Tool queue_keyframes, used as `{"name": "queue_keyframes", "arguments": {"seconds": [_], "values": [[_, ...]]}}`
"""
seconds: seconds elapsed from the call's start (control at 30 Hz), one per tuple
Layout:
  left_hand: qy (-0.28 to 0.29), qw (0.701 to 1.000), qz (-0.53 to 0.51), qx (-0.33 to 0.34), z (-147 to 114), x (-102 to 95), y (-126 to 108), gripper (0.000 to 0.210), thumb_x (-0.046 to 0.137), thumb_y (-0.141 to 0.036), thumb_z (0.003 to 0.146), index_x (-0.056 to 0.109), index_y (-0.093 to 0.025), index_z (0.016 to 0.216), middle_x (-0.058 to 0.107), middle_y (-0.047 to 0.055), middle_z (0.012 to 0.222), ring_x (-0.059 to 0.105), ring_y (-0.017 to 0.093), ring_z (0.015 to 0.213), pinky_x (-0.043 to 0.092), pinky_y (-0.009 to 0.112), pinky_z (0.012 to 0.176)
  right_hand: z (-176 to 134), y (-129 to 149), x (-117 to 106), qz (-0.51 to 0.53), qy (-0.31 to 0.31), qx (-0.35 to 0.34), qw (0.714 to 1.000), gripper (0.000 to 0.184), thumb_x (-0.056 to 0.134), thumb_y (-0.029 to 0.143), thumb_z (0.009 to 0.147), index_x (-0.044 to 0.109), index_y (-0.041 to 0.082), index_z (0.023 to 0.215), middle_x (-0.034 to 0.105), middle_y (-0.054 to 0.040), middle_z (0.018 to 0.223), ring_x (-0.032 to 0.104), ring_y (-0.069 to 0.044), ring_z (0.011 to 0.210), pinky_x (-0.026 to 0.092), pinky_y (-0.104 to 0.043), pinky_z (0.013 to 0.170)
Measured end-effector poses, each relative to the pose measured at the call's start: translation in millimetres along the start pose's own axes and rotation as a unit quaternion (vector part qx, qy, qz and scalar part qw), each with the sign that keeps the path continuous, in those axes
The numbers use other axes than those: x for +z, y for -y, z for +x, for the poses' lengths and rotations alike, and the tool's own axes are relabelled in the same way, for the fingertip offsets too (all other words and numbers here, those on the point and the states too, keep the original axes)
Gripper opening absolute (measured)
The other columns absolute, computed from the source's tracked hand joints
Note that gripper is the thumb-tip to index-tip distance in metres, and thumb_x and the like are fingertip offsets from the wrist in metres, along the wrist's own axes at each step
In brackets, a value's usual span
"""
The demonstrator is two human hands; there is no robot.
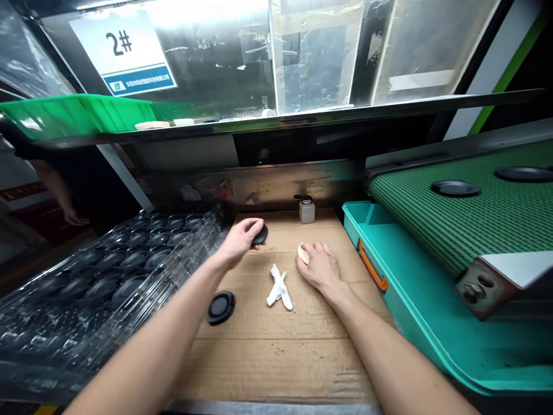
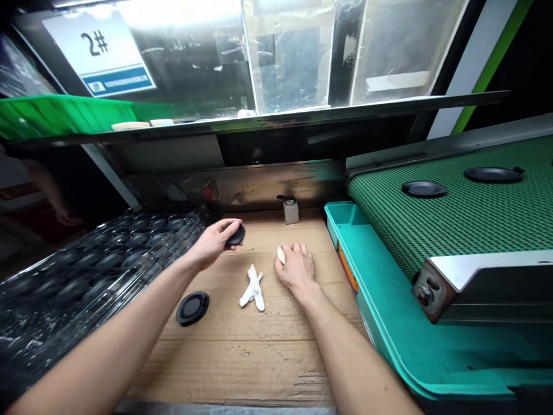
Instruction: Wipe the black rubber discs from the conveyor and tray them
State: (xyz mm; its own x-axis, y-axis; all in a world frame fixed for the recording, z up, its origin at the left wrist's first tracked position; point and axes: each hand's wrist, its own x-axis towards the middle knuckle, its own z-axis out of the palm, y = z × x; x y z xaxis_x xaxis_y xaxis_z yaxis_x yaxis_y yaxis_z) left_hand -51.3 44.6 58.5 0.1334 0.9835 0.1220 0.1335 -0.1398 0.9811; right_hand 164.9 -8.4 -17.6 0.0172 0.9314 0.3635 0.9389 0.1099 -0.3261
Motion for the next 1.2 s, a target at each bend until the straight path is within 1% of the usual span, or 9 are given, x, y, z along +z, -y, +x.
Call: {"name": "queue_keyframes", "arguments": {"seconds": [0.07,0.13,0.27,0.4,0.67,0.83,0.93,1.1,1.2], "values": [[-0.048,0.993,0.106,-0.009,24.8,-32.6,2.8,0.051,0.075,-0.055,0.066,0.057,-0.015,0.092,0.061,0.003,0.077,0.056,0.011,0.059,0.043,0.022,0.048,0.1,0.2,0.1,0.003,0.001,0.004,1.000,0.027,0.050,0.041,0.087,0.061,0.026,0.106,0.057,-0.0069,0.098,0.047,-0.024,0.097,0.033,-0.034,0.081],[-0.056,0.984,0.169,-0.030,43.5,-58.6,6.0,0.052,0.080,-0.053,0.060,0.055,-0.015,0.086,0.061,0.003,0.073,0.054,0.011,0.058,0.042,0.022,0.048,0.3,0.2,0.6,0.007,-0.003,0.005,1.000,0.025,0.050,0.041,0.087,0.061,0.025,0.104,0.057,-0.0069,0.098,0.046,-0.024,0.097,0.033,-0.034,0.080],[0.040,0.969,0.233,-0.077,58.1,-79.3,8.6,0.051,0.083,-0.051,0.051,0.063,-0.014,0.081,0.064,0.005,0.072,0.056,0.014,0.059,0.043,0.025,0.048,0.6,0.0,1.5,0.011,-0.006,0.002,1.000,0.025,0.051,0.040,0.087,0.061,0.024,0.103,0.056,-0.0073,0.099,0.046,-0.025,0.098,0.033,-0.034,0.081],[0.114,0.946,0.280,-0.116,64.5,-73.6,14.7,0.048,0.080,-0.051,0.055,0.069,-0.015,0.084,0.066,0.005,0.072,0.057,0.016,0.061,0.044,0.027,0.051,0.7,0.7,0.3,0.012,-0.002,0.003,1.000,0.024,0.051,0.039,0.087,0.060,0.024,0.103,0.056,-0.0077,0.100,0.046,-0.025,0.099,0.034,-0.035,0.082],[0.102,0.911,0.384,-0.107,82.9,-67.1,42.3,0.064,0.077,-0.054,0.055,0.068,-0.014,0.104,0.068,0.005,0.070,0.056,0.017,0.052,0.041,0.029,0.051,1.5,2.1,-2.9,0.020,0.012,0.015,1.000,0.027,0.050,0.038,0.087,0.059,0.023,0.108,0.056,-0.0091,0.102,0.045,-0.026,0.101,0.033,-0.035,0.085],[0.100,0.893,0.431,-0.082,83.6,-59.8,38.4,0.077,0.068,-0.063,0.063,0.062,-0.011,0.119,0.071,0.015,0.105,0.067,0.026,0.086,0.049,0.029,0.069,1.1,1.6,-1.5,0.024,0.005,0.011,1.000,0.027,0.050,0.038,0.087,0.059,0.023,0.107,0.056,-0.0089,0.102,0.045,-0.026,0.102,0.033,-0.035,0.084],[0.102,0.880,0.462,-0.053,82.9,-50.5,34.9,0.084,0.076,-0.059,0.054,0.060,-0.014,0.123,0.064,0.016,0.123,0.062,0.030,0.108,0.046,0.030,0.088,1.9,1.3,-0.1,0.027,-0.002,0.007,1.000,0.026,0.050,0.037,0.086,0.059,0.023,0.106,0.056,-0.0087,0.101,0.046,-0.026,0.101,0.034,-0.036,0.084],[0.122,0.857,0.501,-0.019,77.9,-38.0,31.0,0.071,0.077,-0.054,0.050,0.068,-0.018,0.110,0.066,0.014,0.119,0.060,0.034,0.111,0.042,0.034,0.096,3.0,1.7,-2.1,0.025,0.001,0.015,1.000,0.026,0.049,0.039,0.086,0.060,0.022,0.103,0.056,-0.0093,0.102,0.046,-0.027,0.101,0.036,-0.038,0.084],[0.098,0.833,0.544,-0.002,87.5,-27.8,14.6,0.082,0.074,-0.061,0.049,0.064,-0.015,0.116,0.060,0.019,0.126,0.056,0.039,0.115,0.041,0.040,0.098,3.3,2.8,-5.0,0.038,0.006,0.018,0.999,0.027,0.049,0.039,0.085,0.059,0.022,0.102,0.056,-0.0098,0.105,0.047,-0.027,0.102,0.037,-0.039,0.085]]}}
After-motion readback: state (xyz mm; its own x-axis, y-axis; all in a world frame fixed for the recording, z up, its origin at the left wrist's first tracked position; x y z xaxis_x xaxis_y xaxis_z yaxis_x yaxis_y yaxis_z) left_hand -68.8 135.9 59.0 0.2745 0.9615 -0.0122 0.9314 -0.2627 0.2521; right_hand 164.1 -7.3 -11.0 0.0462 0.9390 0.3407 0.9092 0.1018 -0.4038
